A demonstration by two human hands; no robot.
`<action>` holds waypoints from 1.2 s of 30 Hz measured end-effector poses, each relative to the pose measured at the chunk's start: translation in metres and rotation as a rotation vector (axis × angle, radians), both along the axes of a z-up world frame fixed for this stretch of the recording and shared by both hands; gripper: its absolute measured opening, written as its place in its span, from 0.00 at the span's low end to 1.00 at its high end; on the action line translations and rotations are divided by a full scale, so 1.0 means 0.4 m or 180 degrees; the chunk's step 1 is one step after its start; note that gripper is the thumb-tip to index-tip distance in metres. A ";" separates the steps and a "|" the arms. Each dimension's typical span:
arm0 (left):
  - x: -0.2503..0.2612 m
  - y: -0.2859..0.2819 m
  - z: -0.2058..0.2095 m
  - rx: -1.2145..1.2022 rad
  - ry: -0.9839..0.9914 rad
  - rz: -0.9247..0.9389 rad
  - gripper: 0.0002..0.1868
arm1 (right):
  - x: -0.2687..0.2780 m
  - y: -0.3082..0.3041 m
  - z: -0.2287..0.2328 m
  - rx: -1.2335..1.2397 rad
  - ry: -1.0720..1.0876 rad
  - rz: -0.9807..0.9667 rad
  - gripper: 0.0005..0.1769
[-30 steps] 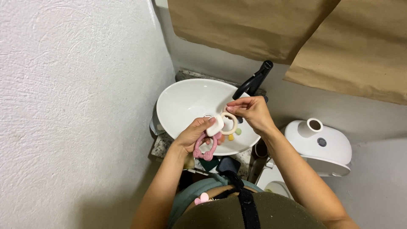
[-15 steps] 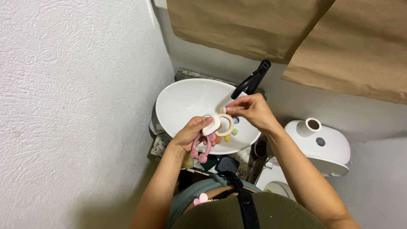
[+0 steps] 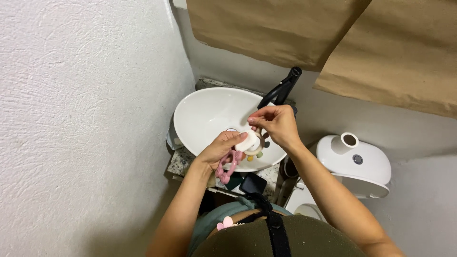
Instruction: The person washes several small baby teethers under running water in a bathroom sink. They rinse each teether individually, rubbing them with their fingers, then briefly move them to an adjacent cluttered room before returning to the sink to continue rinsing.
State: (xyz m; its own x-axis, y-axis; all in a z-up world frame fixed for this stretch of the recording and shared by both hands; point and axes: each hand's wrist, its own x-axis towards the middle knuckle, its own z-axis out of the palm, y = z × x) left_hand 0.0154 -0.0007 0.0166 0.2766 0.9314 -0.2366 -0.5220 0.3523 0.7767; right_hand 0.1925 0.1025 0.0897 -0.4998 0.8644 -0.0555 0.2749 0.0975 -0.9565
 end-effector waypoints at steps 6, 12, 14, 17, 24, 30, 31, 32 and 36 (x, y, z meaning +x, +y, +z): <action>-0.002 0.017 -0.048 -0.0062 -0.0315 0.0126 0.19 | 0.020 0.014 -0.041 0.0038 0.0027 0.0452 0.10; 0.024 0.037 -0.070 -0.0164 -0.0201 0.0401 0.17 | 0.039 -0.013 -0.035 0.0642 0.0137 0.0553 0.13; 0.047 0.042 -0.058 -0.0130 0.0241 0.0542 0.16 | 0.045 -0.021 -0.025 0.0768 0.0094 0.0706 0.12; 0.091 0.039 -0.018 -0.0076 0.1202 0.1075 0.24 | 0.047 -0.025 -0.012 0.0669 -0.0084 0.0702 0.14; 0.135 0.045 0.056 0.0548 0.2638 0.1356 0.33 | 0.062 -0.018 -0.031 0.0030 0.0104 0.0304 0.14; 0.123 0.061 0.060 0.0466 0.2549 0.0701 0.27 | 0.080 -0.015 -0.065 -0.0392 0.0366 -0.0475 0.12; 0.117 0.065 0.057 0.0503 0.2417 0.0602 0.25 | 0.079 -0.023 -0.065 -0.0416 0.0364 -0.0561 0.12; 0.108 0.068 0.053 0.0532 0.2284 0.0510 0.23 | 0.079 -0.034 -0.064 -0.0387 0.0320 -0.0679 0.12; 0.068 0.066 0.046 0.0172 0.0644 0.0291 0.18 | 0.078 -0.061 -0.054 -0.0263 0.0455 -0.1227 0.17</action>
